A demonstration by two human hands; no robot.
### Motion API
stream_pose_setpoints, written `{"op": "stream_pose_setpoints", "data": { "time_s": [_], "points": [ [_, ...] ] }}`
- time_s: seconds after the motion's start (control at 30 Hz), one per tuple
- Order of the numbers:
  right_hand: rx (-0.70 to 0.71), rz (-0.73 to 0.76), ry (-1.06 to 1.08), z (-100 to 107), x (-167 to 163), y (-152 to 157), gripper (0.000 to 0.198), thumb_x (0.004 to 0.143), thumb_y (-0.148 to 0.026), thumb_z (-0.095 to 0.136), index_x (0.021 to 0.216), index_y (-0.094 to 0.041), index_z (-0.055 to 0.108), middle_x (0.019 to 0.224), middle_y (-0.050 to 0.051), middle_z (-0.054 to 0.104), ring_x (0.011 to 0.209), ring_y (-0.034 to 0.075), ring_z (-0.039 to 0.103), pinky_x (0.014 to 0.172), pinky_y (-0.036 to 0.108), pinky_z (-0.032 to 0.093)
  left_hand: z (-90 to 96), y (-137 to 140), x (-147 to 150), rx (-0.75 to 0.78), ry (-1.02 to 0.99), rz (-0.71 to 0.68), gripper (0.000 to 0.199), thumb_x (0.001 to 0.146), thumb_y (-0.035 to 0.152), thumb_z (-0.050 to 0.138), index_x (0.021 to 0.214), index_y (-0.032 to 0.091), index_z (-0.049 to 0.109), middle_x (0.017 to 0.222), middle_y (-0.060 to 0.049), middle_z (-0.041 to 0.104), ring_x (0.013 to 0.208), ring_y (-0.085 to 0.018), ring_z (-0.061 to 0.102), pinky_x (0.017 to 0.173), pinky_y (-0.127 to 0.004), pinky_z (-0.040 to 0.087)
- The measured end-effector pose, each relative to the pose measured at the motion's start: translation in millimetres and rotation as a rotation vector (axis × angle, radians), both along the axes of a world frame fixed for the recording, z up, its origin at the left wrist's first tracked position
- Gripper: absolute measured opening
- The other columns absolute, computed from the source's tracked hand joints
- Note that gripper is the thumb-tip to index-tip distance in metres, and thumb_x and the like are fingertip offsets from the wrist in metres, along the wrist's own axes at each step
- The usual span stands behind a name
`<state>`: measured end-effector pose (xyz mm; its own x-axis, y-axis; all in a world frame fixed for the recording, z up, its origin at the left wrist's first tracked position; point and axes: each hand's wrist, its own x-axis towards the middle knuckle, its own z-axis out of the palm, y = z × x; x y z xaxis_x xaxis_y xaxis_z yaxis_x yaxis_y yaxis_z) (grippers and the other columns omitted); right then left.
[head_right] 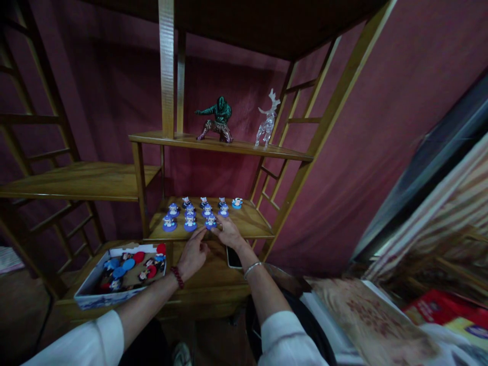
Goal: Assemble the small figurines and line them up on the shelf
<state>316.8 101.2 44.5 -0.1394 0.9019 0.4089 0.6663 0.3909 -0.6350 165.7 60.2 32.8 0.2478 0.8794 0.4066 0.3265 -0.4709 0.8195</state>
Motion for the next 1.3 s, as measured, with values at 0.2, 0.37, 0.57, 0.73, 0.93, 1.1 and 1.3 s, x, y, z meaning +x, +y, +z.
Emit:
{"op": "stream_pose_setpoints", "data": {
  "time_s": [0.2, 0.37, 0.57, 0.73, 0.93, 1.1, 1.3],
  "points": [
    [0.026, -0.084, -0.142, 4.3, -2.6, -6.2, 0.033, 0.069, -0.021, 0.055, 0.102, -0.02, 0.053, 0.089, 0.003, 0.057, 0.084, 0.015, 0.051, 0.078, 0.029, 0.042, 0.4, -1.3, 0.1, 0.003, 0.02, -0.003, 0.055, 0.063, 0.001, 0.038, 0.117, 0.007, 0.045, 0.126, -0.012, 0.041, 0.117, -0.017, 0.036, 0.102, -0.029, 0.025],
    [0.028, -0.09, -0.199, 7.9, -4.4, -8.3, 0.026, 0.069, -0.021, 0.054, 0.096, -0.018, 0.054, 0.085, 0.003, 0.057, 0.082, 0.015, 0.051, 0.077, 0.028, 0.041, 1.6, -1.6, -0.4, 0.006, 0.001, -0.014, 0.055, 0.063, 0.0, 0.038, 0.116, 0.01, 0.046, 0.126, -0.01, 0.042, 0.117, -0.017, 0.036, 0.103, -0.03, 0.025],
    [0.029, -0.107, -0.217, 6.7, -4.2, -6.7, 0.023, 0.069, -0.022, 0.054, 0.092, -0.018, 0.055, 0.085, 0.004, 0.058, 0.082, 0.015, 0.051, 0.076, 0.028, 0.041, -0.1, -1.0, -1.1, 0.017, -0.007, -0.013, 0.055, 0.062, 0.0, 0.038, 0.116, 0.009, 0.047, 0.125, -0.01, 0.043, 0.116, -0.016, 0.037, 0.102, -0.028, 0.026],
    [0.029, -0.113, -0.238, 5.7, -3.7, -5.5, 0.025, 0.07, -0.023, 0.053, 0.094, -0.017, 0.055, 0.085, 0.004, 0.058, 0.081, 0.016, 0.051, 0.075, 0.028, 0.041, 0.1, 1.2, -2.4, 0.018, -0.01, -0.027, 0.056, 0.062, 0.0, 0.038, 0.116, 0.01, 0.047, 0.124, -0.009, 0.044, 0.116, -0.016, 0.038, 0.102, -0.029, 0.027],
    [0.008, -0.127, -0.242, 7.8, -5.3, -7.3, 0.036, 0.07, -0.024, 0.054, 0.106, -0.018, 0.051, 0.091, 0.006, 0.059, 0.086, 0.017, 0.052, 0.078, 0.03, 0.041, 1.6, 1.9, -3.9, -0.018, -0.012, -0.037, 0.056, 0.061, 0.0, 0.04, 0.116, 0.01, 0.048, 0.124, -0.009, 0.044, 0.115, -0.017, 0.039, 0.102, -0.03, 0.027],
    [0.024, -0.111, -0.225, 7.4, -5.7, -8.5, 0.038, 0.07, -0.025, 0.054, 0.107, -0.018, 0.051, 0.092, 0.006, 0.059, 0.087, 0.017, 0.053, 0.08, 0.03, 0.042, 2.0, 0.6, -4.5, 0.002, 0.018, -0.028, 0.056, 0.062, -0.001, 0.04, 0.116, 0.008, 0.047, 0.125, -0.012, 0.043, 0.116, -0.018, 0.038, 0.102, -0.03, 0.027],
    [0.032, -0.16, -0.198, 0.9, -1.6, -9.6, 0.044, 0.068, -0.025, 0.056, 0.112, -0.021, 0.048, 0.095, 0.005, 0.059, 0.09, 0.017, 0.053, 0.083, 0.031, 0.041, 0.6, -4.1, -6.0, -0.016, -0.031, -0.035, 0.057, 0.062, -0.001, 0.04, 0.117, 0.013, 0.047, 0.125, -0.008, 0.044, 0.117, -0.017, 0.037, 0.102, -0.03, 0.026]
  ]
}}
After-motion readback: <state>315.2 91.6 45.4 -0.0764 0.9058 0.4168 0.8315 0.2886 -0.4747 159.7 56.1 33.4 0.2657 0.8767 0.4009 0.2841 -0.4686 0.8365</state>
